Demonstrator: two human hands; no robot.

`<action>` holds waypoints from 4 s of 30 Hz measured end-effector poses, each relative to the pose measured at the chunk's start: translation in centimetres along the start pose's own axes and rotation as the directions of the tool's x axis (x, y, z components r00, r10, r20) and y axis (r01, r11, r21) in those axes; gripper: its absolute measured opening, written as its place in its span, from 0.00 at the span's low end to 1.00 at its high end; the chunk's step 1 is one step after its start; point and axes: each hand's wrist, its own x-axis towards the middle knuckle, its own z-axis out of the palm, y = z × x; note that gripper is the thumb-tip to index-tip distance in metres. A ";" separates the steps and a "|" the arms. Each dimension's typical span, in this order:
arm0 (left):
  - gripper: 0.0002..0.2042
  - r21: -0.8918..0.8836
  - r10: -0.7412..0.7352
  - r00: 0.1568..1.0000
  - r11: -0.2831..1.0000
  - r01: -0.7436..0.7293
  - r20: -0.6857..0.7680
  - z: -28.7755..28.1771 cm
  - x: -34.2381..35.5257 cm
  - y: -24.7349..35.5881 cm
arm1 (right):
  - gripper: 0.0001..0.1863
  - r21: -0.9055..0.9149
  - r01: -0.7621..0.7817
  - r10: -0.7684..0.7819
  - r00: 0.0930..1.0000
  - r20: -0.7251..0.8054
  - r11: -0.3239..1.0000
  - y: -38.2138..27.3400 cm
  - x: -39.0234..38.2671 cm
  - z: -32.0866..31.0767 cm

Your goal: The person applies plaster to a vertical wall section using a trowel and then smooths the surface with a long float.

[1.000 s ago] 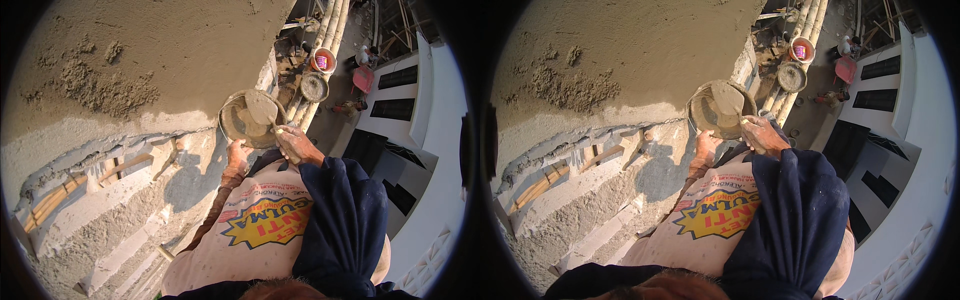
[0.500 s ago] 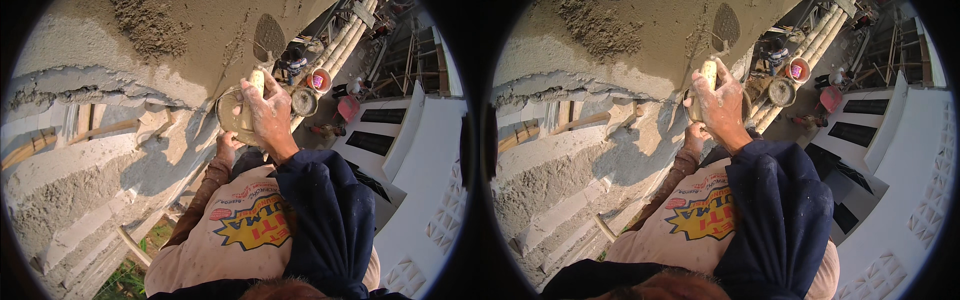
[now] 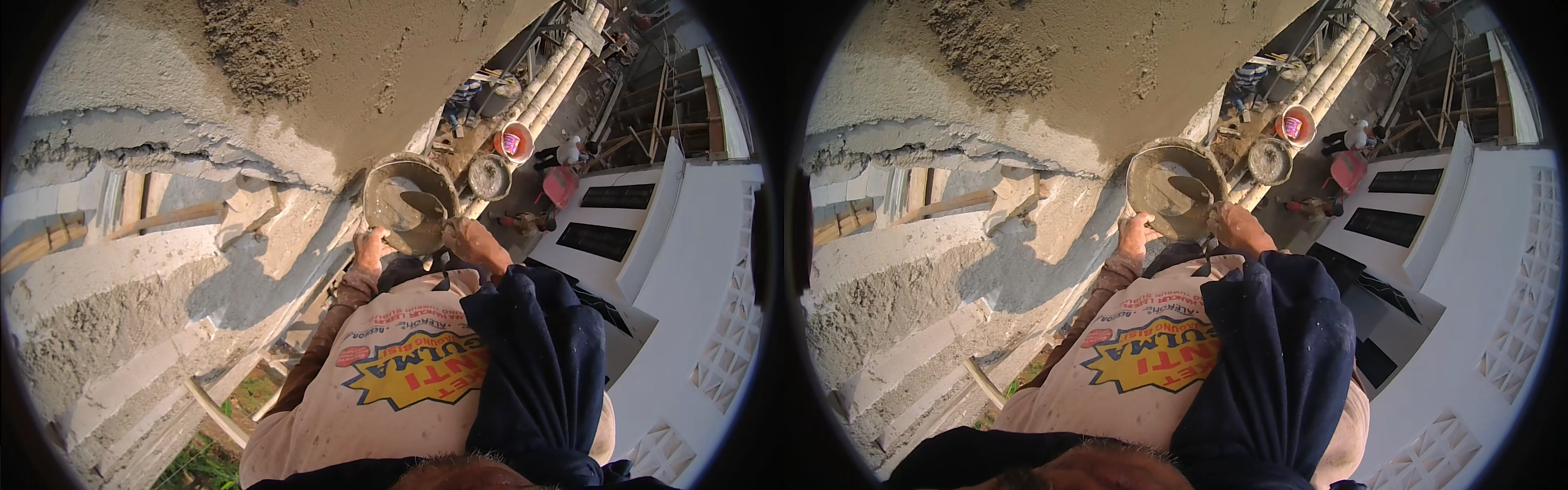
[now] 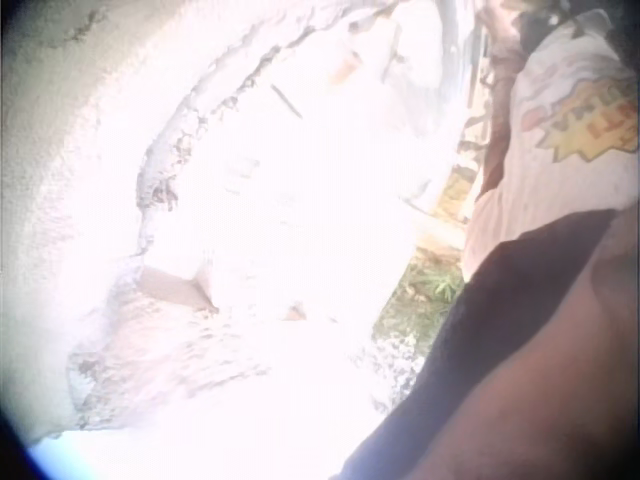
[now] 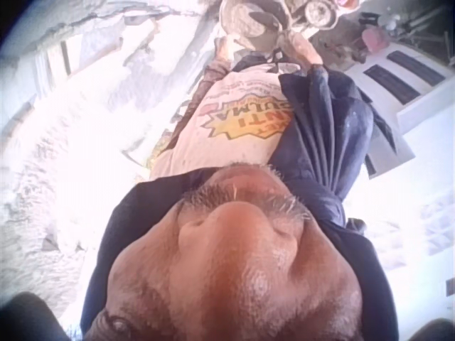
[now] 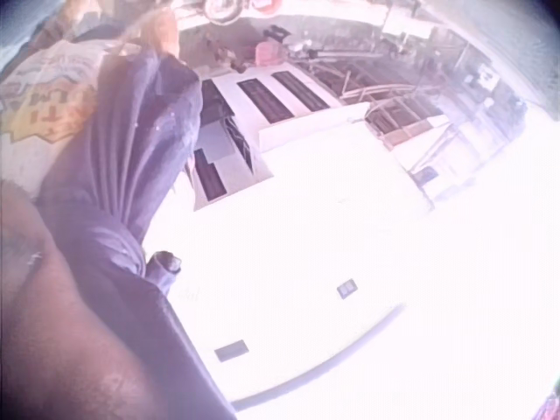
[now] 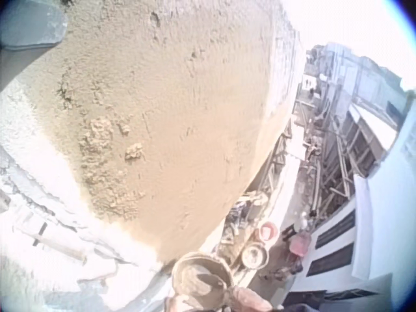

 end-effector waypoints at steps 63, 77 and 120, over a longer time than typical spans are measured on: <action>0.19 -0.005 -0.109 0.994 0.994 0.109 -0.004 -1.7 0.6 0.5 | 0.12 -0.186 0.143 -0.121 0.985 0.122 0.972 -4.0 3.2 2.9; 0.26 -0.072 -0.177 0.983 0.981 0.180 0.046 -1.8 2.0 0.0 | 0.19 -0.003 -0.140 0.135 0.959 -0.247 0.990 2.0 -0.9 -0.7; 0.29 0.203 -0.321 0.919 0.908 0.367 -0.228 7.4 34.0 -14.7 | 0.05 -0.592 -0.298 0.339 0.940 -0.044 0.748 60.9 24.9 23.7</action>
